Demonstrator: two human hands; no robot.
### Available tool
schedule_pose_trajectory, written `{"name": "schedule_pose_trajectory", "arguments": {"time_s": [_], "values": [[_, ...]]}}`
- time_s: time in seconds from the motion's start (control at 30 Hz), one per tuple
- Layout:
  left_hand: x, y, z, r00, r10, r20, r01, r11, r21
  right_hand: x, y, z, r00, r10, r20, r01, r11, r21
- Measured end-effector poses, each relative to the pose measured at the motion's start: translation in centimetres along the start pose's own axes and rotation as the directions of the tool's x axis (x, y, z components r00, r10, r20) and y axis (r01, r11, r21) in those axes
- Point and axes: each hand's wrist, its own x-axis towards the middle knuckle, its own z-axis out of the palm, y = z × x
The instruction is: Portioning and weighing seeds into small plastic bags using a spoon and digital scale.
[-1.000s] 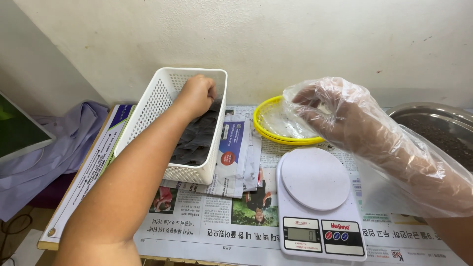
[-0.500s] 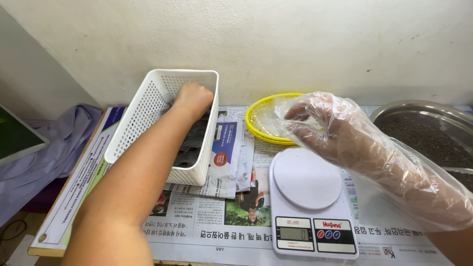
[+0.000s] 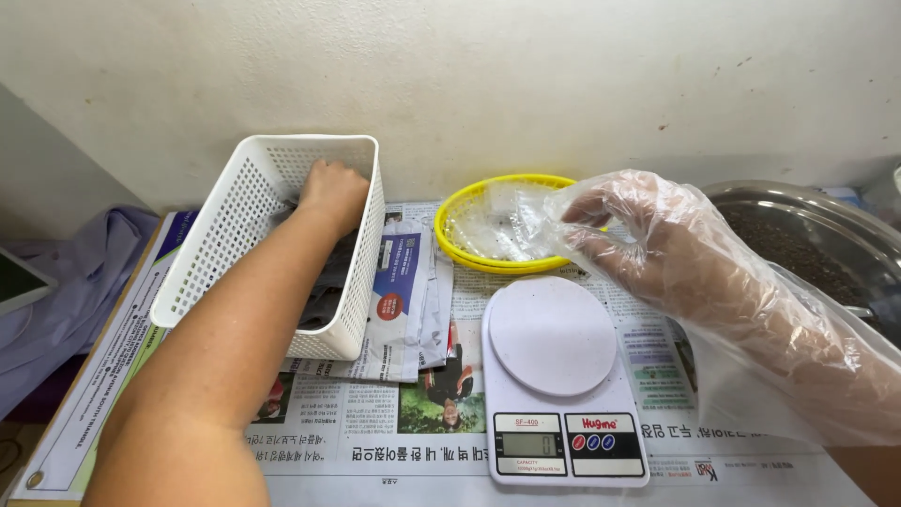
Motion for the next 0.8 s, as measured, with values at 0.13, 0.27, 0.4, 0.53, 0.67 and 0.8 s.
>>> {"name": "schedule_pose_trajectory", "arguments": {"time_s": [0.13,0.27,0.4,0.53,0.67,0.8], "values": [[-0.4,0.0,-0.2,0.998,-0.02,0.06,0.017,0.999,0.049,0.0,-0.2,-0.1,0.998,0.056,-0.013,-0.055,0.998,0.011],[2.3,-0.5,3.1,0.996,-0.047,-0.075,0.048,0.999,0.008,-0.4,0.2,0.2,0.998,0.066,0.017,-0.067,0.998,0.001],[2.9,0.0,3.1,1.0,-0.026,0.01,0.028,0.976,-0.216,-0.5,0.4,0.0,0.994,0.095,0.06,-0.095,0.995,0.0],[2.0,-0.4,2.3,0.989,-0.001,0.148,0.037,0.97,-0.242,-0.4,1.1,0.4,0.987,0.138,0.086,-0.14,0.99,0.024],[2.4,-0.6,2.5,0.99,0.008,0.138,0.028,0.966,-0.258,-0.1,1.3,0.6,0.977,0.181,0.114,-0.185,0.982,0.033],[1.4,-0.7,1.3,0.979,0.036,0.199,0.008,0.976,-0.216,1.8,1.6,1.1,0.826,0.444,0.347,-0.481,0.876,0.026]]}}
